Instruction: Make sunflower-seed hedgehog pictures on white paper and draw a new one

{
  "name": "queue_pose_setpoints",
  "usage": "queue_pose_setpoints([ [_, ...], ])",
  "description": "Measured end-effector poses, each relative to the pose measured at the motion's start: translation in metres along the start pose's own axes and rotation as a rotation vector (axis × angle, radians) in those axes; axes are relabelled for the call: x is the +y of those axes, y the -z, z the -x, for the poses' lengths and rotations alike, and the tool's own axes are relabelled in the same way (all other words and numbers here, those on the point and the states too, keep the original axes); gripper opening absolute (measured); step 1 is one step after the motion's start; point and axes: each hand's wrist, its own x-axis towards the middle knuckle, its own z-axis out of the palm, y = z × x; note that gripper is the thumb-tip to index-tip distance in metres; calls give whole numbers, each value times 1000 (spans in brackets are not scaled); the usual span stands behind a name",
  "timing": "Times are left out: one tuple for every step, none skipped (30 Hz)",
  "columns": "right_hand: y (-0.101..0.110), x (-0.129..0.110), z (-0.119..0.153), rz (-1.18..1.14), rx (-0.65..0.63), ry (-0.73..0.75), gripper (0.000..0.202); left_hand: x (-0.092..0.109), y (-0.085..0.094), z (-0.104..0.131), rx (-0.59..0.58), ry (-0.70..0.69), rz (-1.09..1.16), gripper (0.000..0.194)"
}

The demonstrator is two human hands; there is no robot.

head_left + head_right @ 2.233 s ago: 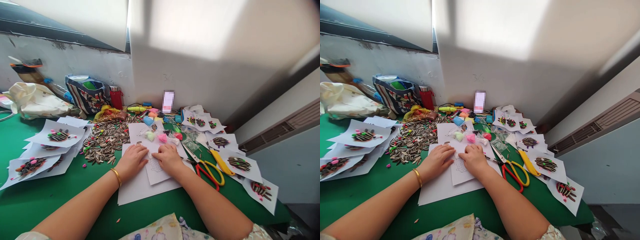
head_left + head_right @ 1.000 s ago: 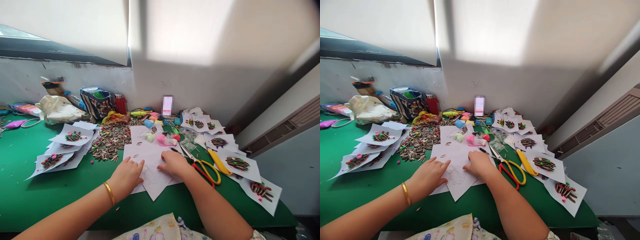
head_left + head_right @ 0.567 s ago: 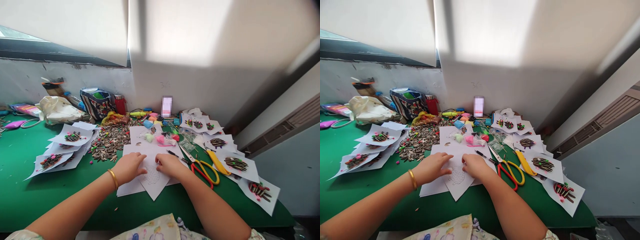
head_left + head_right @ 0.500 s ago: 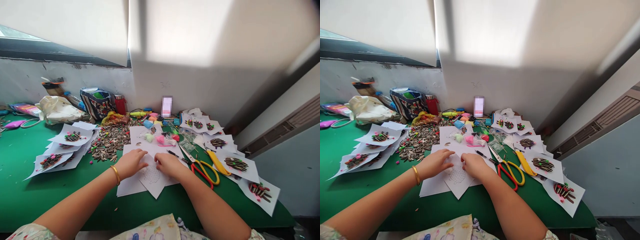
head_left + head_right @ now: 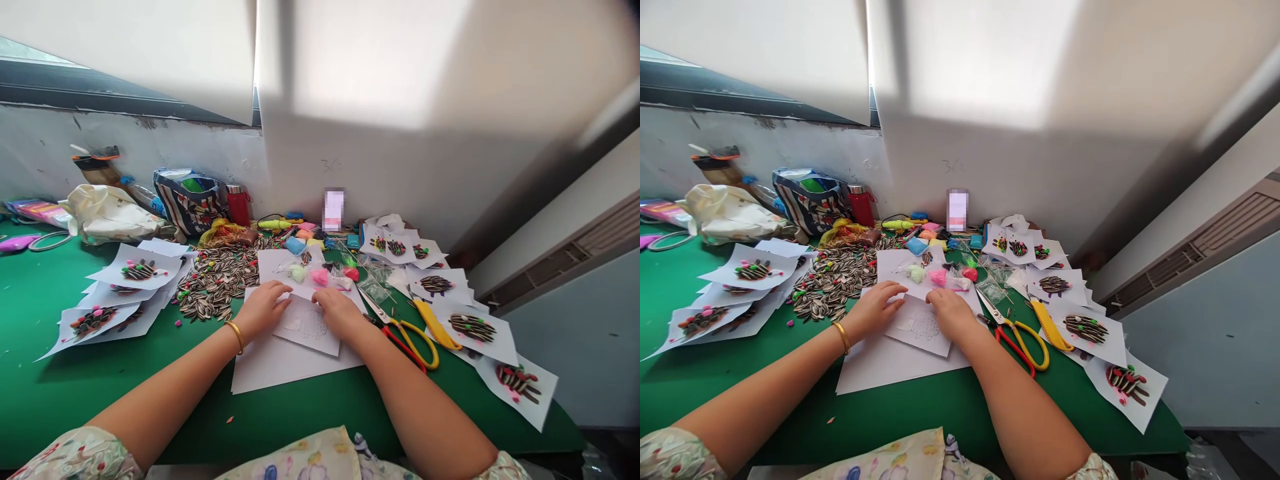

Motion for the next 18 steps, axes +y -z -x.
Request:
queue_pose_setpoints([
  [0,-1,-1,-5,13,20,40,4,-2,-4,-14,-24,13,30],
  [0,-2,-1,-9,26,36,40,8,-4,-7,-32,-31,21,31],
  [0,-3,-2,-13,41,46,39,11,-6,-11,-51,-10,22,30],
  [1,-3,-2,-16,61,46,38,14,-8,-13,-85,24,21,25],
  [2,-4,-2,-16,83,36,37,15,-9,-15,-110,60,21,22],
  [3,-4,-2,-15,105,17,36,15,-9,-16,-122,91,22,20],
  [4,-4,-1,-9,122,-9,35,14,-8,-17,-124,116,24,20],
  [6,-3,-1,0,130,-41,34,11,-7,-16,-122,138,27,21],
  [8,-3,0,15,130,-75,33,9,-6,-14,-119,159,32,22],
  [10,-2,2,33,120,-110,33,6,-4,-12,-122,178,38,22],
  [13,-1,3,56,103,-145,34,3,-3,-9,-124,198,48,23],
  [17,1,5,80,82,-176,36,1,-1,-7,-126,220,60,23],
  [20,2,7,108,58,-205,39,-1,0,-5,-123,236,64,23],
  [24,5,9,138,30,-232,43,-2,1,-3,-119,245,63,22],
  [27,7,11,171,-4,-253,45,-3,2,-2,-117,247,55,22],
  [30,10,13,206,-39,-273,47,-3,2,-1,-115,240,40,22],
  [32,13,14,238,-71,-292,48,-3,2,0,-116,225,23,22],
  [34,17,14,264,-94,-315,48,-3,2,0,-117,205,2,21],
])
